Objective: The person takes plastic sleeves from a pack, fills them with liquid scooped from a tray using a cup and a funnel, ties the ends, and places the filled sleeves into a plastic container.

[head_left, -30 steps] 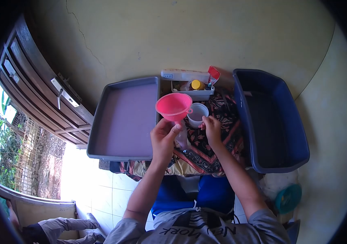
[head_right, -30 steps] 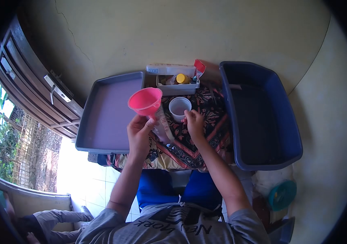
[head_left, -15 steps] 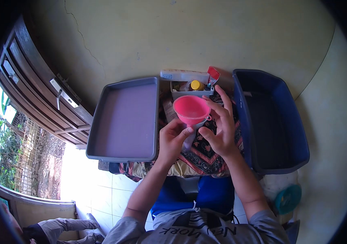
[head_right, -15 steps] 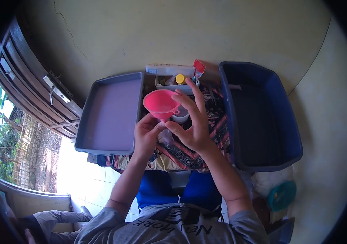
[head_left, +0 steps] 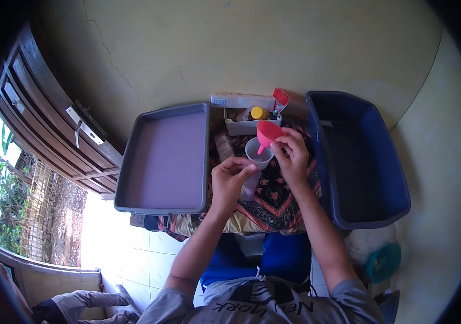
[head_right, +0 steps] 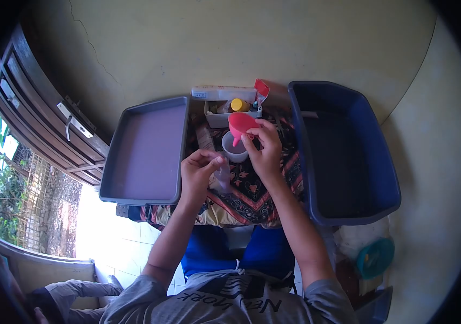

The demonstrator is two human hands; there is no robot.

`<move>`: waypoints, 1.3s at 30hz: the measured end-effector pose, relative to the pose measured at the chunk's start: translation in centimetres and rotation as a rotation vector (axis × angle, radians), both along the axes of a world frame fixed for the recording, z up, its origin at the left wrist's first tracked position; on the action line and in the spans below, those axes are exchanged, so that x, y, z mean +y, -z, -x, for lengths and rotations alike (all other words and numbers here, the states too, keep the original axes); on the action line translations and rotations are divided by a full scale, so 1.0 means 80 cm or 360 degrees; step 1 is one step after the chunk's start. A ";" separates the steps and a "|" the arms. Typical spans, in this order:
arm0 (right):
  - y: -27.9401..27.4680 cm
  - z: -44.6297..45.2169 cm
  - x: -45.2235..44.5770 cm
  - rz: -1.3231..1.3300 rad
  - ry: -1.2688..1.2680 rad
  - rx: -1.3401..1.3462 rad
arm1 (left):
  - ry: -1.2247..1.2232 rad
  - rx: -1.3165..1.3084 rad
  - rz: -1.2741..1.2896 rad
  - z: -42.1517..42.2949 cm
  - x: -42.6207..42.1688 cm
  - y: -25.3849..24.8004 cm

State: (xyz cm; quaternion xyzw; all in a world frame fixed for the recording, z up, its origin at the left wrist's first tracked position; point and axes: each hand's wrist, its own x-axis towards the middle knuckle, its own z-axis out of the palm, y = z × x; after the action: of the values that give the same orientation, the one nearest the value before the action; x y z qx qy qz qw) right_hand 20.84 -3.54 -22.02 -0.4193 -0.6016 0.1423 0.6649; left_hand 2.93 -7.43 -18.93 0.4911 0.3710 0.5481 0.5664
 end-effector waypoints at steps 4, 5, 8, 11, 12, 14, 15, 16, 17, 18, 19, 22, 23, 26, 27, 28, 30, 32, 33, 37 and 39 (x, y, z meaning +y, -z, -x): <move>0.034 0.002 0.012 -0.0005 0.0164 -0.0466 | 0.0004 -0.0059 -0.0025 0.003 0.001 -0.004; 0.038 0.002 0.010 0.0088 0.0109 -0.0468 | 0.0039 -0.0132 -0.0004 0.004 0.001 -0.006; 0.039 0.005 0.007 0.0132 0.0120 -0.0771 | 0.0000 -0.0100 -0.0040 0.005 0.002 -0.015; 0.014 0.008 -0.011 0.0058 0.0027 -0.0526 | 0.0004 -0.0109 -0.0073 0.007 0.001 -0.023; -0.001 0.010 -0.018 0.0054 0.0023 -0.0530 | -0.0001 -0.0112 -0.0076 0.007 0.002 -0.026; -0.034 0.013 -0.038 0.0142 -0.0606 -0.0197 | 0.0016 -0.0054 -0.0090 0.008 0.000 -0.030; -0.049 0.017 -0.048 0.0148 -0.0602 -0.0197 | 0.0021 -0.0055 -0.0085 0.007 -0.001 -0.032; -0.064 0.024 -0.058 0.0187 -0.0599 -0.0324 | 0.0043 -0.0075 -0.0091 0.006 -0.002 -0.035; -0.071 0.028 -0.063 0.0225 -0.0595 -0.0451 | 0.0067 -0.0094 -0.0099 0.006 -0.002 -0.037; -0.070 0.028 -0.062 0.0225 -0.0588 -0.0452 | 0.0074 -0.0095 -0.0100 0.007 0.000 -0.032; -0.069 0.028 -0.058 0.0212 -0.0519 -0.0462 | 0.0098 -0.0051 -0.0155 0.008 0.004 -0.024; -0.080 0.038 -0.061 0.0196 -0.0440 -0.0352 | 0.0114 -0.0129 -0.0238 0.004 0.002 -0.026; -0.085 0.040 -0.063 0.0198 -0.0417 -0.0227 | 0.0120 -0.0248 -0.0264 0.001 0.001 -0.029; -0.090 0.036 -0.063 0.0154 -0.0346 -0.0216 | 0.0234 -0.0521 -0.0100 -0.001 0.008 -0.014; -0.092 0.034 -0.064 0.0152 -0.0346 -0.0217 | 0.0234 -0.0522 -0.0102 0.000 0.013 -0.002; -0.094 0.032 -0.065 0.0178 -0.0313 -0.0197 | 0.0298 -0.0395 -0.0089 0.001 0.016 0.013; -0.093 0.030 -0.064 0.0204 -0.0279 -0.0180 | 0.0362 -0.0271 -0.0076 0.000 0.016 0.031; -0.083 0.028 -0.059 0.0198 -0.0210 -0.0083 | 0.0435 -0.0190 -0.0037 -0.008 0.011 0.038; -0.078 0.026 -0.058 0.0199 -0.0208 -0.0085 | 0.0401 -0.0165 -0.0024 -0.013 0.008 0.039; -0.063 0.022 -0.053 0.0257 -0.0010 -0.0120 | 0.0450 -0.0051 0.0212 -0.018 0.003 0.054; -0.056 0.021 -0.049 0.0283 0.0049 -0.0121 | 0.0473 -0.0154 0.0250 -0.027 -0.004 0.059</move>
State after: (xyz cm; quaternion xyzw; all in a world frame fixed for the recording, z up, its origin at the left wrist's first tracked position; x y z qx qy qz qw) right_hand 19.20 -7.44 -17.54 -0.4910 -0.6049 0.1690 0.6037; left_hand 5.07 -7.74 -23.62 0.4679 0.3083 0.4506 0.6950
